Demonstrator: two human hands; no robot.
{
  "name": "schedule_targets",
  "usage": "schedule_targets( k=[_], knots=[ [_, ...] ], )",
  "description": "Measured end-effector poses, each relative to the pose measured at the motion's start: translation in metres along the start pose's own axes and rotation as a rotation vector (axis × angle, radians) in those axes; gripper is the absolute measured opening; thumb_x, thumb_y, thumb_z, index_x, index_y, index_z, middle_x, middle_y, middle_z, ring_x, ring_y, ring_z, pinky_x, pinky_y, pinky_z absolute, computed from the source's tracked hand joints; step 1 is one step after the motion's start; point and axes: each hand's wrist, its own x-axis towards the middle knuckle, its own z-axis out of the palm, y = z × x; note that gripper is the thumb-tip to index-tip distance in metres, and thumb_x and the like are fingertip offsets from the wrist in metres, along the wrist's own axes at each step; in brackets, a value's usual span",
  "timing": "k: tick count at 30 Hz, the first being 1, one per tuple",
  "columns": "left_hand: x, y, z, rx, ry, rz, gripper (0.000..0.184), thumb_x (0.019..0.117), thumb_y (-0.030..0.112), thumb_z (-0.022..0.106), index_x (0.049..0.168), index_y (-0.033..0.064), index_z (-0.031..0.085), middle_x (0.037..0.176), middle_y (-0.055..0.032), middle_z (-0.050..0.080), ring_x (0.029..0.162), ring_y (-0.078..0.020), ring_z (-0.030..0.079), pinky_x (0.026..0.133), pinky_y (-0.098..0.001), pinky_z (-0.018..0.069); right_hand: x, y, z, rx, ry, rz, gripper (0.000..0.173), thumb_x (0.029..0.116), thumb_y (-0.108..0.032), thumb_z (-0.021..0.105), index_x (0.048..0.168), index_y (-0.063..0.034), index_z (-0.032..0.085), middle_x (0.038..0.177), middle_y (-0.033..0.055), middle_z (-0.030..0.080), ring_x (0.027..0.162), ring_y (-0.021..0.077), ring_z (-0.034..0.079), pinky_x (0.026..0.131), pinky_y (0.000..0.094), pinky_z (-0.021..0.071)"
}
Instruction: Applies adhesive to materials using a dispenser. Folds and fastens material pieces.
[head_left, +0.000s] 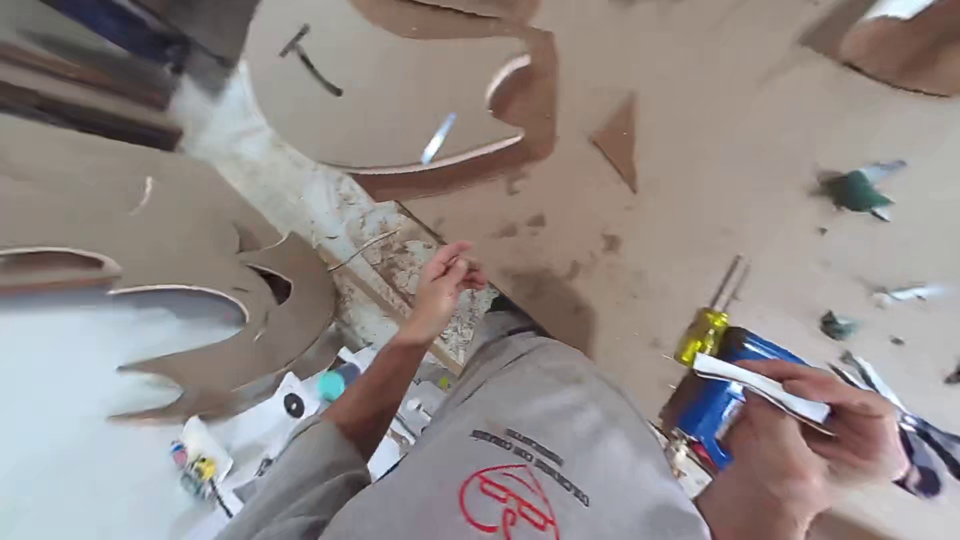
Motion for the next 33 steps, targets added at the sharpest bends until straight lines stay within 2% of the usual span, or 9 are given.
schedule_targets(
  k=[6, 9, 13, 18, 21, 22, 25, 29, 33],
  knots=[
    [-0.002, -0.009, -0.007, -0.086, -0.023, 0.033, 0.052, 0.0953, -0.003, 0.055, 0.145, -0.003, 0.04, 0.12, -0.0173, 0.067, 0.102, -0.0256, 0.071, 0.095, -0.044, 0.059, -0.005, 0.006, 0.013, 0.038, -0.072, 0.073, 0.023, 0.0932, -0.016, 0.072, 0.115, -0.0231, 0.068, 0.111, -0.0076, 0.073, 0.1, 0.0102, 0.071, 0.087, 0.0266, 0.061],
    [-0.004, -0.014, -0.005, 0.017, 0.068, 0.04, 0.049, 0.0898, 0.001, 0.072, 0.134, -0.0039, 0.053, 0.102, -0.0111, 0.068, 0.089, -0.02, 0.071, 0.086, -0.0384, 0.0618, -0.007, 0.005, 0.014, 0.042, -0.076, 0.09, 0.023, 0.0934, -0.016, 0.073, 0.115, -0.0228, 0.069, 0.11, -0.0077, 0.074, 0.099, 0.0098, 0.071, 0.087, 0.0262, 0.0613],
    [-0.006, -0.03, -0.019, 0.088, 0.241, -0.05, 0.018, 0.1025, 0.012, 0.061, 0.107, -0.0036, 0.069, 0.081, -0.0056, 0.072, 0.07, -0.0147, 0.071, 0.072, -0.0337, 0.0635, -0.011, 0.004, 0.013, 0.039, -0.062, 0.1, 0.022, 0.0931, -0.013, 0.072, 0.113, -0.0216, 0.069, 0.11, -0.0065, 0.074, 0.099, 0.0103, 0.072, 0.086, 0.0264, 0.0618],
    [-0.018, -0.092, -0.087, 0.538, 0.305, -0.364, 0.062, 0.1127, 0.041, 0.026, 0.102, -0.0044, 0.066, 0.07, -0.0079, 0.067, 0.056, -0.0171, 0.064, 0.06, -0.0396, 0.06, -0.021, 0.005, 0.011, 0.017, -0.013, 0.139, 0.021, 0.0928, -0.011, 0.07, 0.111, -0.02, 0.07, 0.11, -0.0056, 0.075, 0.1, 0.0099, 0.071, 0.085, 0.0279, 0.0616],
    [-0.033, -0.132, -0.128, 1.106, -0.028, -0.551, 0.045, 0.1098, 0.027, 0.039, 0.146, 0.0032, 0.051, 0.11, -0.0239, 0.073, 0.097, -0.04, 0.073, 0.091, -0.0627, 0.0561, -0.025, 0.008, 0.01, 0.033, 0.023, 0.171, 0.019, 0.0914, -0.006, 0.069, 0.108, -0.0144, 0.069, 0.109, -0.001, 0.075, 0.098, 0.0119, 0.072, 0.081, 0.0301, 0.0627],
    [-0.038, -0.133, -0.129, 1.203, -0.053, -0.542, 0.045, 0.1078, 0.028, 0.045, 0.146, 0.0049, 0.053, 0.114, -0.0243, 0.073, 0.104, -0.0431, 0.071, 0.095, -0.0673, 0.0522, -0.026, 0.01, 0.012, 0.041, 0.027, 0.175, 0.018, 0.0918, -0.005, 0.069, 0.108, -0.0128, 0.069, 0.109, 0.0, 0.075, 0.098, 0.0124, 0.072, 0.081, 0.0309, 0.0629],
    [-0.04, -0.115, -0.116, 1.366, -0.015, -0.477, 0.061, 0.1086, 0.049, 0.036, 0.109, 0.0024, 0.075, 0.102, -0.0266, 0.074, 0.101, -0.0496, 0.069, 0.089, -0.0746, 0.0472, -0.03, 0.011, 0.015, 0.061, 0.045, 0.182, 0.017, 0.0908, -0.002, 0.067, 0.106, -0.0087, 0.068, 0.108, 0.0026, 0.075, 0.097, 0.0127, 0.072, 0.081, 0.0318, 0.0633],
    [-0.029, -0.074, -0.097, 1.279, -0.124, -0.154, 0.053, 0.104, 0.019, 0.055, 0.153, 0.0021, 0.042, 0.122, -0.027, 0.068, 0.103, -0.0472, 0.069, 0.091, -0.0697, 0.0519, -0.031, 0.012, 0.02, 0.066, 0.057, 0.2, 0.018, 0.0904, 0.0, 0.068, 0.107, -0.0067, 0.066, 0.109, 0.0036, 0.074, 0.097, 0.0128, 0.072, 0.082, 0.032, 0.0638],
    [-0.025, -0.003, -0.007, 1.043, -0.196, 0.465, 0.039, 0.1072, 0.028, 0.051, 0.128, -0.0002, 0.068, 0.101, -0.0156, 0.076, 0.087, -0.0221, 0.075, 0.08, -0.0439, 0.0616, -0.031, 0.014, 0.028, 0.015, 0.082, 0.212, 0.02, 0.0879, 0.003, 0.07, 0.106, -0.0026, 0.065, 0.107, 0.0061, 0.074, 0.096, 0.0138, 0.072, 0.081, 0.0317, 0.0641]
  ],
)
